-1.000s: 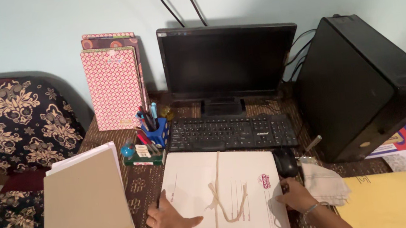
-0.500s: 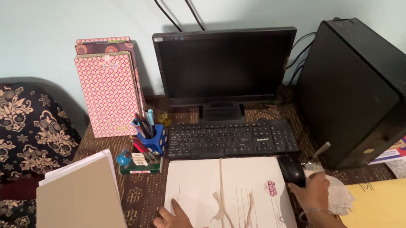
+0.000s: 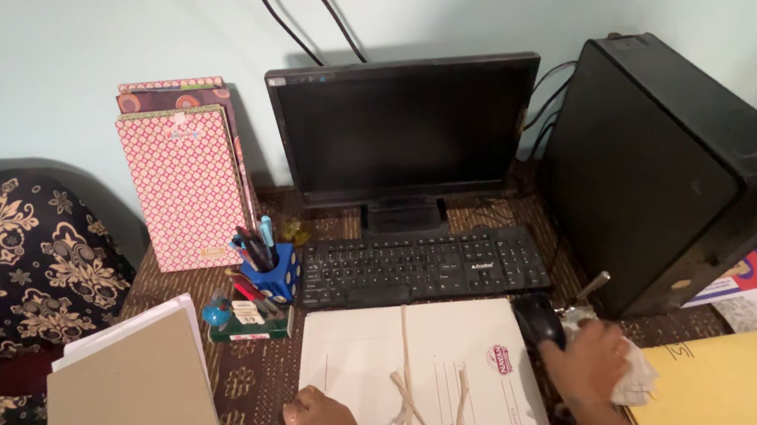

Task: The person organizes a desk by wiping a computer monitor, keyboard, and mouse with a cloth, then arranging stationery items, a notebook, and a yellow folder. The person also ties a rubber band around a notebook and places a small decorative object on top of it.

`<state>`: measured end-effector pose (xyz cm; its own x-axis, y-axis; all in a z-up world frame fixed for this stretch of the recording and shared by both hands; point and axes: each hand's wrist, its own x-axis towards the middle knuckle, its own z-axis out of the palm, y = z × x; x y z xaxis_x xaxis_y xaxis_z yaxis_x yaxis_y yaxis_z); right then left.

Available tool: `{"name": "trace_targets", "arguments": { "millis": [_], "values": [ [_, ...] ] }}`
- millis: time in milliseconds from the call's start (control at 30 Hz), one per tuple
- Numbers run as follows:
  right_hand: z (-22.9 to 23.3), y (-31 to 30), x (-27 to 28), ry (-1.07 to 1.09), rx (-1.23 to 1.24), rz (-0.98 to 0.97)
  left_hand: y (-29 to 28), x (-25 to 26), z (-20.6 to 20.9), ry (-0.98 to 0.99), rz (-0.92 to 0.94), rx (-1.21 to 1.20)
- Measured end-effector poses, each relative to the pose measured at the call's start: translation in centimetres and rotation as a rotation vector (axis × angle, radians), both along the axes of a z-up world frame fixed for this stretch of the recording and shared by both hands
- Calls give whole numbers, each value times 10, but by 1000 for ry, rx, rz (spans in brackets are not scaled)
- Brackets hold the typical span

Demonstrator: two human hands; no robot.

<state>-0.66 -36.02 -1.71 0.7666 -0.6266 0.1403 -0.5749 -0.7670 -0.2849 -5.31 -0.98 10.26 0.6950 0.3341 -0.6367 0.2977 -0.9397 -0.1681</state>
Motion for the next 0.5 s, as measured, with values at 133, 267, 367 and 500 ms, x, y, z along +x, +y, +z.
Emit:
{"name": "trace_targets", "arguments": {
  "millis": [133, 267, 367, 500],
  "values": [
    [-20, -31, -14, -66, -190, 25, -1, 1, 8, 14, 24, -37],
    [-16, -55, -28, 57, -287, 135, -2, 7, 16, 38, 34, -59],
    [0, -58, -38, 108, -346, 229, -1, 7, 20, 46, 27, -60],
    [34, -54, -50, 80, 0, 275, 3, 7, 15, 47, 6, -78]
  ]
}}
